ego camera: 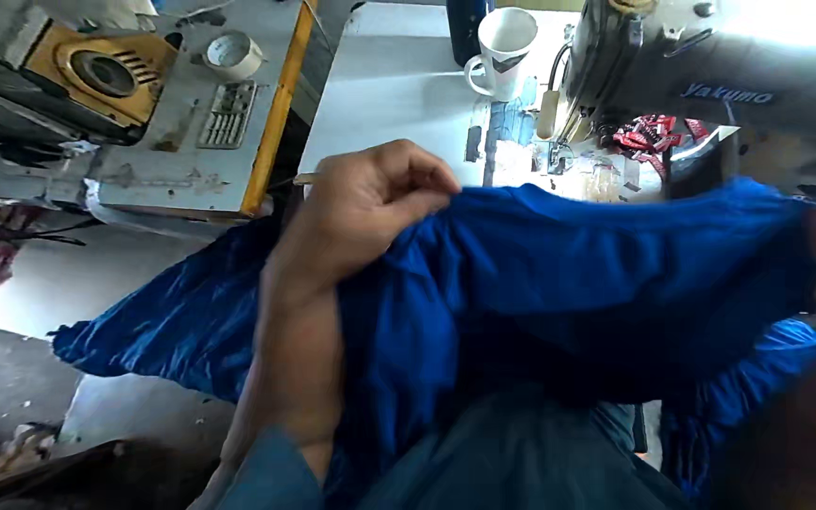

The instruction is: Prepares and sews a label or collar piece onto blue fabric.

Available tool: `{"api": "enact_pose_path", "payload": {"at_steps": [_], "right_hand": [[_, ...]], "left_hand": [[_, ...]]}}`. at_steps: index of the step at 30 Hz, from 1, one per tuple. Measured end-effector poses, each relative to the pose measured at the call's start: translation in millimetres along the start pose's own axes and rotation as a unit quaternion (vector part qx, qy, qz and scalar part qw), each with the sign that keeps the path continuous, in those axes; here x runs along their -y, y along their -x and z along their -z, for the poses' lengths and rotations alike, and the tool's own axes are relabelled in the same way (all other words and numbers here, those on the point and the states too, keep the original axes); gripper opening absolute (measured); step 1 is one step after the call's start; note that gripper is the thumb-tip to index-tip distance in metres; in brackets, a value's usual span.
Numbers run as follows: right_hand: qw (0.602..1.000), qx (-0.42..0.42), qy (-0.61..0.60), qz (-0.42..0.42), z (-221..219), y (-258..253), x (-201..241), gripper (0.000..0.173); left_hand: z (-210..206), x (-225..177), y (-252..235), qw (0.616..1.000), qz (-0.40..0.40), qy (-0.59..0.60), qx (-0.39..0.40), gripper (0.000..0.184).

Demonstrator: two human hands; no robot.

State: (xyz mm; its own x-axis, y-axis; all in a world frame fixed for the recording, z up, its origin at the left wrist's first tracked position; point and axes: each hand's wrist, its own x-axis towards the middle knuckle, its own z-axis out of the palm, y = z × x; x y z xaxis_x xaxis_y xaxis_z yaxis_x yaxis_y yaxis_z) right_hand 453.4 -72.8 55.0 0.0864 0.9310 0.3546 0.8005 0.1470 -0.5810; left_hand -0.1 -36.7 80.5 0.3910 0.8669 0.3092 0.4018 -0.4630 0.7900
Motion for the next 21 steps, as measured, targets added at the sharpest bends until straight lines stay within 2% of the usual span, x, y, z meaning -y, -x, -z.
{"api": "enact_pose_path", "payload": {"at_steps": [1, 2, 5, 8, 12, 15, 18, 21], "right_hand": [[0.998, 0.038, 0.04, 0.022, -23, -10, -9, 0.03], [0.995, 0.065, 0.079, 0.009, -48, -18, -9, 0.033], [0.981, 0.111, 0.151, -0.055, -101, -24, 2, 0.03], [0.989, 0.055, 0.136, -0.036, -114, -16, 13, 0.029], [0.997, 0.032, 0.071, -0.012, -121, -17, 10, 0.027], [0.997, 0.053, 0.047, -0.013, -129, -20, 3, 0.029], [0.996, 0.073, 0.04, -0.018, -136, -26, -1, 0.032], [0.996, 0.075, 0.005, -0.053, -140, -26, -3, 0.025]], "left_hand": [[-6, 30, -16, 0.999, 0.042, -0.027, 0.018, 0.014], [-13, 60, -29, 0.993, 0.083, -0.075, 0.029, 0.014], [-36, 114, -37, 0.968, 0.149, -0.196, 0.052, 0.015], [-54, 112, -28, 0.96, 0.155, -0.232, -0.011, 0.015], [-79, 99, -29, 0.958, 0.101, -0.251, -0.096, 0.024], [-90, 99, -35, 0.955, 0.113, -0.264, -0.073, 0.034], [-95, 105, -42, 0.954, 0.152, -0.254, -0.04, 0.025], [-94, 106, -41, 0.959, 0.158, -0.234, -0.035, 0.024]]}}
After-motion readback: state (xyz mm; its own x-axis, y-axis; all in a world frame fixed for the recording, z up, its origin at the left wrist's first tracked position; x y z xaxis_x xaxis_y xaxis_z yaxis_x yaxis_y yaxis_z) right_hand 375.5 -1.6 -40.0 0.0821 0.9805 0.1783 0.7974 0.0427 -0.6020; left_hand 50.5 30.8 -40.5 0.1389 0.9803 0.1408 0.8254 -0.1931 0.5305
